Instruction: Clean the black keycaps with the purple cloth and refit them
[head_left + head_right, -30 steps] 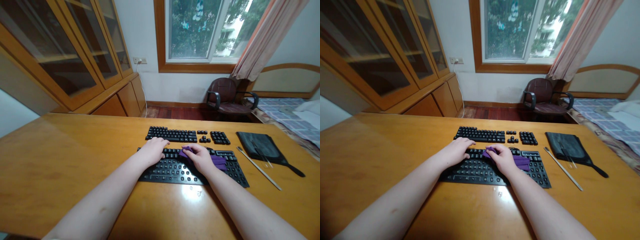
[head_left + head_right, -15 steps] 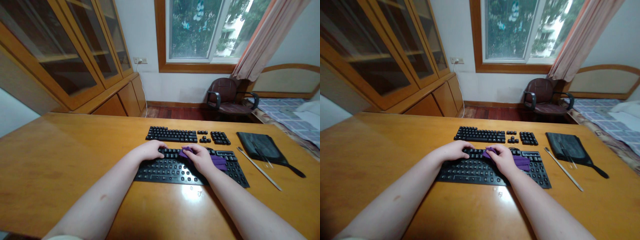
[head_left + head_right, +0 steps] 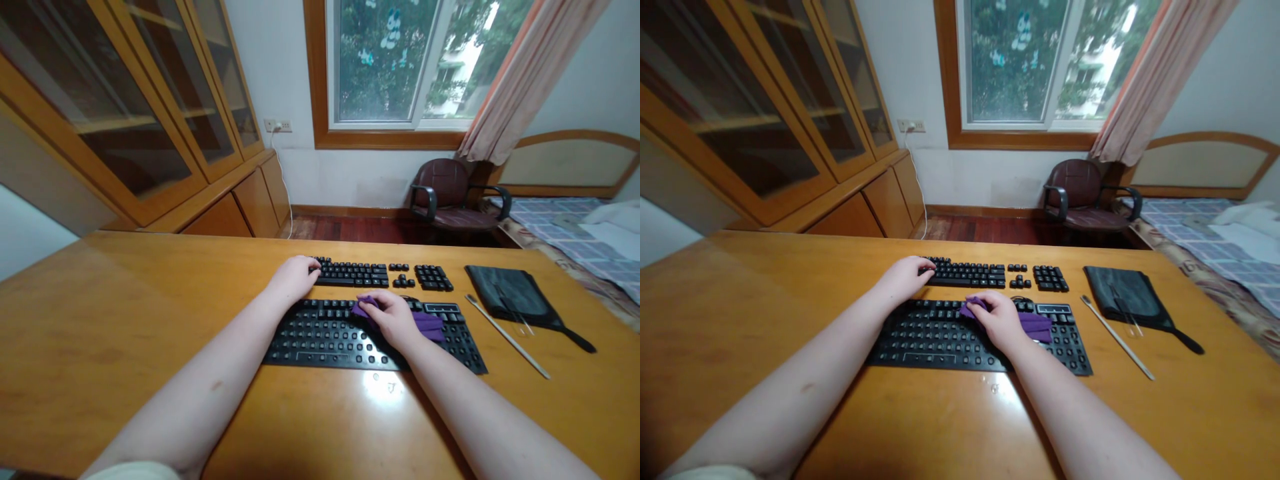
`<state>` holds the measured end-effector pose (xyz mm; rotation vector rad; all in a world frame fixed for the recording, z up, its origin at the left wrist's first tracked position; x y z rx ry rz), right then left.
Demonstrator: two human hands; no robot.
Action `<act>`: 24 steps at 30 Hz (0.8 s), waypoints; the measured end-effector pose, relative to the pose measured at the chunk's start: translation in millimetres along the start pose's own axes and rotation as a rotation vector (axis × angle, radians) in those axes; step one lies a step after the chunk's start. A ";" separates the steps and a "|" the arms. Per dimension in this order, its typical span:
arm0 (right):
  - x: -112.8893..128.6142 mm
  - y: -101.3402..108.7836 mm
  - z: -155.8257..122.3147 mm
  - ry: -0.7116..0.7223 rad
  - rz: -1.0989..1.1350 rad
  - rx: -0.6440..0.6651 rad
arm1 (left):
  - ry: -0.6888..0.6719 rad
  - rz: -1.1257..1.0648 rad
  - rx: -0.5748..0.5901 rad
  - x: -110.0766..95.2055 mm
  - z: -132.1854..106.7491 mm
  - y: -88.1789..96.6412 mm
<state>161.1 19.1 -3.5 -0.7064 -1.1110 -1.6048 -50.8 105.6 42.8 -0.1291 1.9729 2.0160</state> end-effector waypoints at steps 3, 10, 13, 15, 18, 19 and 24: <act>0.0 0.4 -0.2 0.005 -0.003 0.003 | 0.026 0.075 0.021 -2.3 30.9 -7.4; 6.5 1.6 0.8 0.012 -0.008 0.008 | 0.076 0.107 0.099 -6.5 84.8 -26.2; 7.1 1.7 1.3 0.024 -0.021 0.014 | 0.105 0.124 0.134 -8.4 94.1 -31.0; 7.1 1.0 1.3 0.030 -0.028 0.019 | 0.132 0.136 0.143 -9.1 98.2 -32.8; 7.1 -0.6 1.1 0.030 -0.023 0.022 | 0.163 0.142 0.146 -9.7 103.4 -34.3; 7.1 -1.0 0.9 0.029 -0.018 0.019 | 0.169 0.141 0.147 -10.0 105.2 -34.8; 7.0 -0.7 0.7 0.030 -0.016 0.010 | 0.161 0.096 0.158 -15.6 110.1 -40.1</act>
Point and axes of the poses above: each hand's wrist, its own z-axis towards the middle knuckle, its own y-axis out of the back of the hand, x = y × z, the point moved 3 cm from there along z, towards the middle knuckle, and after that the axes turned 10 degrees about y, right-handed, at the moved point
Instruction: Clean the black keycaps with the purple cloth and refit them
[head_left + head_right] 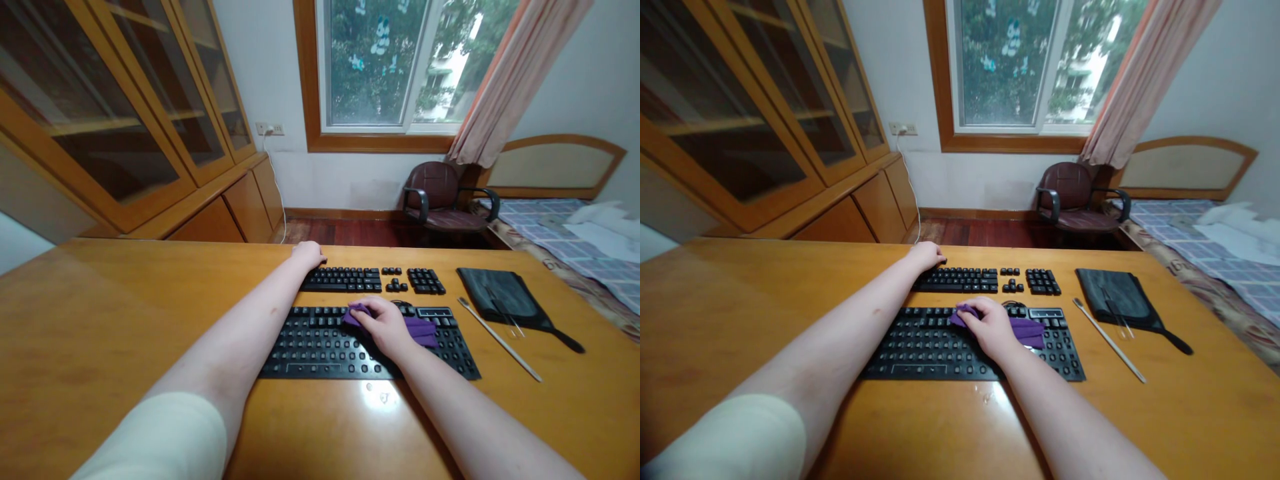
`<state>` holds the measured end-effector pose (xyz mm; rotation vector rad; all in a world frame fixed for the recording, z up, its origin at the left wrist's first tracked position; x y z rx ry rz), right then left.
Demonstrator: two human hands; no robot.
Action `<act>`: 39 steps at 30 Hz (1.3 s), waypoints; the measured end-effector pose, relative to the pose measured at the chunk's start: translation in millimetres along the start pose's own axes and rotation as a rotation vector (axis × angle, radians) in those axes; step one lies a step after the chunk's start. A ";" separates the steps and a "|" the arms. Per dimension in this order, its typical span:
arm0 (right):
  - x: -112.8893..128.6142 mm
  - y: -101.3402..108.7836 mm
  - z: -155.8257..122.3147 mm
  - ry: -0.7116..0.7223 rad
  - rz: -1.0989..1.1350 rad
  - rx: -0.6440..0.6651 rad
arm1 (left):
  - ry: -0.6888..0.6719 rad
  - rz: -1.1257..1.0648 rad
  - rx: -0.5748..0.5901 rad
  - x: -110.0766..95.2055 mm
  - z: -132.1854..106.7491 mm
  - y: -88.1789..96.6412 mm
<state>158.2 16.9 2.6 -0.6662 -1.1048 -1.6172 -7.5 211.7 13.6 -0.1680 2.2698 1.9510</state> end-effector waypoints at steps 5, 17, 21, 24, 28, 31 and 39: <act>-1.0 0.7 0.4 0.008 -0.002 0.000 | -0.069 -0.104 0.005 -13.4 -8.3 -1.6; -2.5 1.3 0.5 -0.025 0.049 -0.011 | -0.337 -0.767 -0.105 -16.5 -135.6 1.7; -1.5 2.8 0.6 -0.026 0.073 -0.009 | -0.281 -1.019 0.018 -15.8 -179.1 -21.5; -3.5 3.2 0.5 -0.033 0.067 -0.022 | -0.299 -1.004 0.014 -19.6 -190.9 -31.7; -1.2 2.3 1.5 0.030 0.033 0.031 | -0.351 -0.976 0.014 -20.4 -189.9 -35.3; 3.7 0.9 1.6 0.098 -0.009 0.109 | -0.349 -0.991 0.018 -16.8 -187.6 -36.2; 8.5 1.5 -0.7 0.134 0.045 0.135 | -0.290 -1.092 0.017 -10.7 -185.8 -40.8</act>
Point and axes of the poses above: each hand's wrist, its own z-axis towards the middle knuckle, its own y-axis out of the back of the hand, x = y × z, the point moved 3 cm from there along z, towards the middle knuckle, and after that the axes turned 10 degrees about y, right-handed, at the moved point
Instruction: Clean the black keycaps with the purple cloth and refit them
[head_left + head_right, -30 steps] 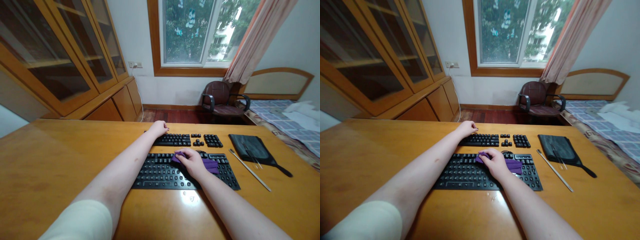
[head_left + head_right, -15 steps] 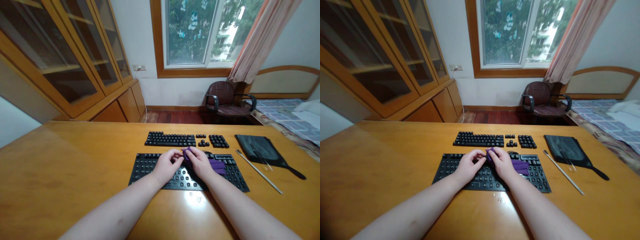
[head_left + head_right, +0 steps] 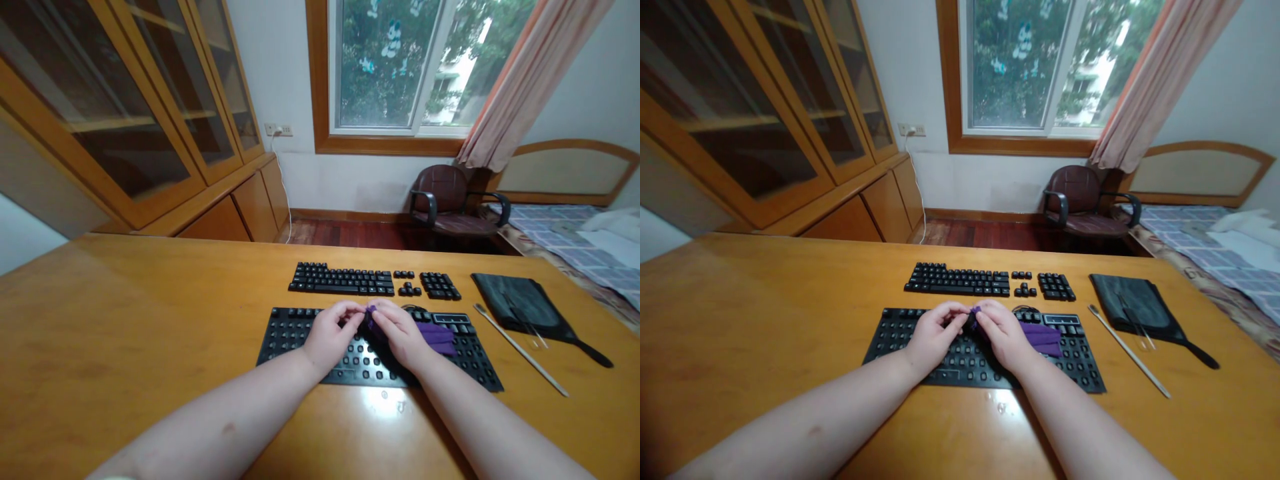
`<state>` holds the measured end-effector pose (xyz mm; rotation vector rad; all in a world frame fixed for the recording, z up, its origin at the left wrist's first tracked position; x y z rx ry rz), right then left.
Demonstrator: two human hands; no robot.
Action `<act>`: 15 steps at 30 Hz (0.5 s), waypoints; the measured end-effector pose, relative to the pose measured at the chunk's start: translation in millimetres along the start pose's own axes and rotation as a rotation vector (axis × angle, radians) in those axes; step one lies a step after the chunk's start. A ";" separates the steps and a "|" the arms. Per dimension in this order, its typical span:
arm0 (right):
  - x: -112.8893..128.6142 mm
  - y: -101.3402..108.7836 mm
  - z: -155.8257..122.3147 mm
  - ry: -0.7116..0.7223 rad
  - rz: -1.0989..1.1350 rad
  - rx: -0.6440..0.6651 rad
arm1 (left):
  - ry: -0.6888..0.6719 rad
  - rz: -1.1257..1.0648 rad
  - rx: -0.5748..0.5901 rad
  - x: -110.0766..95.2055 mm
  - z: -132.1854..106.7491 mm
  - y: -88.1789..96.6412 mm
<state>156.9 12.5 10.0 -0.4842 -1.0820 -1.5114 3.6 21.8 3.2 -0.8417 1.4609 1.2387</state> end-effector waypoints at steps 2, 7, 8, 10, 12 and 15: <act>-0.2 1.1 0.6 -0.021 -0.018 -0.018 | -0.001 -0.022 0.020 -0.3 0.3 -1.0; -4.9 2.9 1.8 -0.051 0.029 -0.112 | -0.023 -0.014 -0.014 -0.7 -0.1 -2.1; -7.4 2.6 1.3 -0.069 0.053 -0.140 | -0.021 -0.010 -0.022 -0.1 -0.1 -2.2; -13.6 2.0 -0.5 -0.138 0.122 -0.214 | -0.023 -0.003 -0.028 1.0 0.1 -2.4; -18.9 1.6 -2.7 -0.213 0.194 -0.276 | -0.032 0.010 -0.034 1.2 0.1 -2.1; -20.0 2.7 -3.4 -0.241 0.236 -0.255 | -0.046 0.037 -0.048 -0.5 -0.4 -1.0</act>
Point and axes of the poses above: each hand's wrist, its own z-axis towards the middle knuckle, its own y-axis out of the back of the hand, x = y × z, the point moved 3 cm from there along z, towards the middle knuckle, and after that the axes turned 10 degrees about y, right-handed, at the moved point
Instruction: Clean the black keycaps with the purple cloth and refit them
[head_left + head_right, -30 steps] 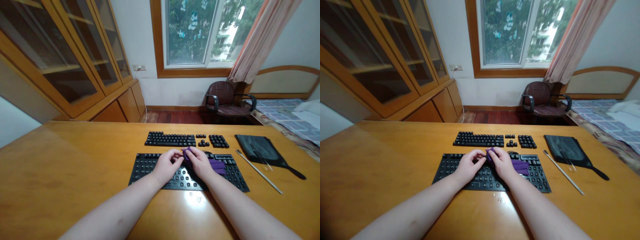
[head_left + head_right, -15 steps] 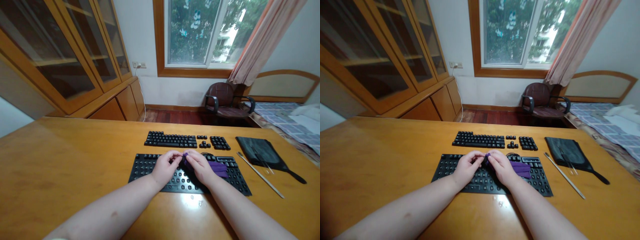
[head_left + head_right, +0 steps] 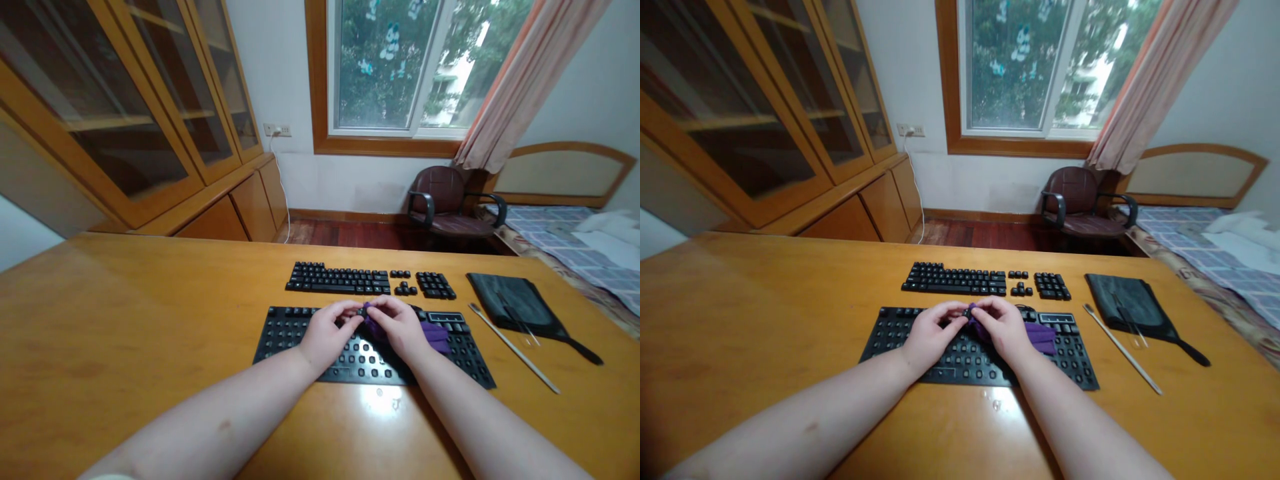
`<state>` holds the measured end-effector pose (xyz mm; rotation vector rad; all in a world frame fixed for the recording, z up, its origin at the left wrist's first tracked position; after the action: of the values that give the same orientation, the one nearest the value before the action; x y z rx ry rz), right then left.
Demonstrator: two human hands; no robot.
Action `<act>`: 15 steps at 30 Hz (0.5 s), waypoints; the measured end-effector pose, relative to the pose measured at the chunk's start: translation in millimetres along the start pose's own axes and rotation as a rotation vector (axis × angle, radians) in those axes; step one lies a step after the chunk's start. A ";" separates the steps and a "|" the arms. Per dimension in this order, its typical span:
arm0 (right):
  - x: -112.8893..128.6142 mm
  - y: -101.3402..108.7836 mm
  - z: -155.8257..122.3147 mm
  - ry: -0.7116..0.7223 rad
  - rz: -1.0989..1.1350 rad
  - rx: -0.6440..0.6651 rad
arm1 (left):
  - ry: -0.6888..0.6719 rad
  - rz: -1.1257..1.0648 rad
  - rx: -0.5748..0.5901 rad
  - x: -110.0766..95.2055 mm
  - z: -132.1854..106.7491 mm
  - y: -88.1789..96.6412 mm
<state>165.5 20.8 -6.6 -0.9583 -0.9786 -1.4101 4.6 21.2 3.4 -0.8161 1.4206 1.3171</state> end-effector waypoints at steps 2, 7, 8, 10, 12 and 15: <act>3.1 1.3 0.7 0.014 0.000 0.048 | -0.008 0.011 -0.011 -1.6 -0.2 0.9; 8.5 1.6 3.0 0.050 0.010 0.119 | -0.026 0.007 -0.032 -4.1 0.2 3.1; 8.8 1.1 3.4 0.068 0.004 0.123 | -0.029 0.010 -0.037 -4.5 0.3 3.7; 8.6 0.1 4.1 0.097 -0.012 0.130 | -0.042 0.032 -0.045 -5.3 0.3 4.8; 7.6 -0.1 4.6 0.107 -0.027 0.132 | -0.063 0.065 -0.042 -6.2 0.1 5.5; 6.4 0.7 5.0 0.114 -0.052 0.133 | -0.087 0.104 -0.037 -6.7 -0.3 6.1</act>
<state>165.9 23.4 1.1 -0.7514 -1.0049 -1.4076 0.6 21.1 11.6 -0.7083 1.3894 1.4449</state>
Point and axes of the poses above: each hand's wrist, its own z-axis towards the middle knuckle, its own y-axis out of the back of the hand, x = y × z, the point moved 3 cm from there along z, towards the middle knuckle, and after that the axes turned 10 degrees about y, right-handed, at the moved point
